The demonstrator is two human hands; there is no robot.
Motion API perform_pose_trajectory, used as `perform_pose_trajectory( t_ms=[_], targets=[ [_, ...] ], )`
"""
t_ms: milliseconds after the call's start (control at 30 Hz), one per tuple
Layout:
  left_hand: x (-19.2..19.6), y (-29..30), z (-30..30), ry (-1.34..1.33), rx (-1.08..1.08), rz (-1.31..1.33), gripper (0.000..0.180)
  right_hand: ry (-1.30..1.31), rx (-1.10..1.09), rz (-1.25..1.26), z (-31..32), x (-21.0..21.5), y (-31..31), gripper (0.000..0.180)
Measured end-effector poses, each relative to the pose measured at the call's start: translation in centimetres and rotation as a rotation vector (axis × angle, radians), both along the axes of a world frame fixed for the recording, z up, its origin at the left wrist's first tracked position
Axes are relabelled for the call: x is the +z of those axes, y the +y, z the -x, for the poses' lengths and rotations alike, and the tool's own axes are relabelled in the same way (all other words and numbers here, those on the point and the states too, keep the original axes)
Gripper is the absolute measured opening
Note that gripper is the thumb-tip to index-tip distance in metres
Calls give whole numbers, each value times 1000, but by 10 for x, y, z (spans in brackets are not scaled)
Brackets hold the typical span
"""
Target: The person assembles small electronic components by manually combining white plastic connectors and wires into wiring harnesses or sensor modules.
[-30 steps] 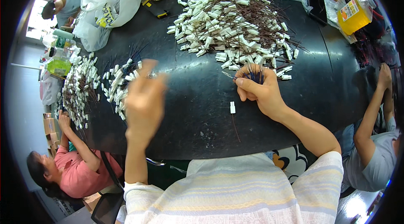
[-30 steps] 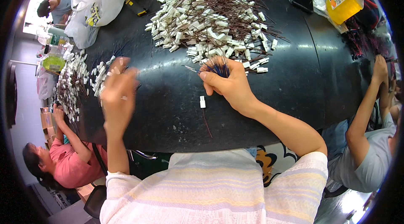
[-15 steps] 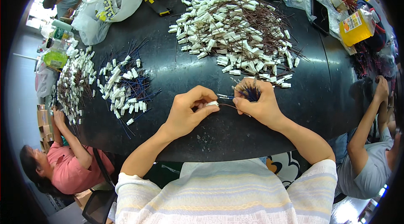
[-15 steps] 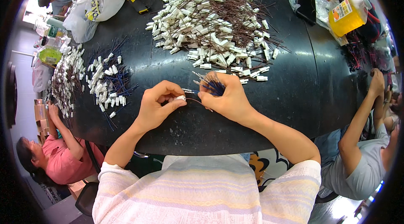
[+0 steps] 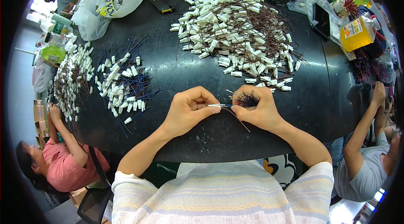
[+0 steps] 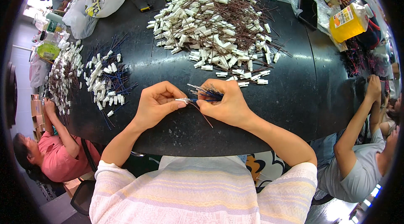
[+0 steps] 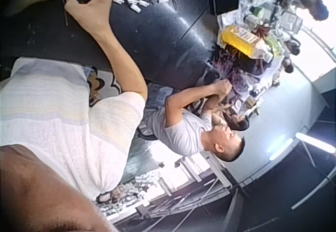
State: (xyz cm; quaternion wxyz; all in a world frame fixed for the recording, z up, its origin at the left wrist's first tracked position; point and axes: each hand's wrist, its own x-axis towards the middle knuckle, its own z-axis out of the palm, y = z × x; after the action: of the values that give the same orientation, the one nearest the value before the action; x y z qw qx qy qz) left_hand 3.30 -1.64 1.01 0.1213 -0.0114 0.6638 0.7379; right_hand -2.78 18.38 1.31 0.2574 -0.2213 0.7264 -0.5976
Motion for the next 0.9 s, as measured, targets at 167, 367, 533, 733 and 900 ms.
perform_pose_trajectory(
  t_ms=[167, 367, 533, 733, 900],
  targets=[
    [-2, 7, 1, -49, -47, 30, 10, 29, 13, 51, -3, -6, -1, 11],
    [-4, 8, 2, -132, -84, 74, 9, 66, 82, 34, -2, -5, -1, 9],
    [12, -2, 34, 37, -101, 211, 19, -22, -142, 177, -3, -8, 1, 6],
    [-9, 21, 63, 833, 50, 935, 15, -208, -231, 300, -4, -9, 2, 5],
    [-15, 15, 62, 780, 96, 958, 16, -134, -274, 262, -1, -6, 2, 5]
  ],
)
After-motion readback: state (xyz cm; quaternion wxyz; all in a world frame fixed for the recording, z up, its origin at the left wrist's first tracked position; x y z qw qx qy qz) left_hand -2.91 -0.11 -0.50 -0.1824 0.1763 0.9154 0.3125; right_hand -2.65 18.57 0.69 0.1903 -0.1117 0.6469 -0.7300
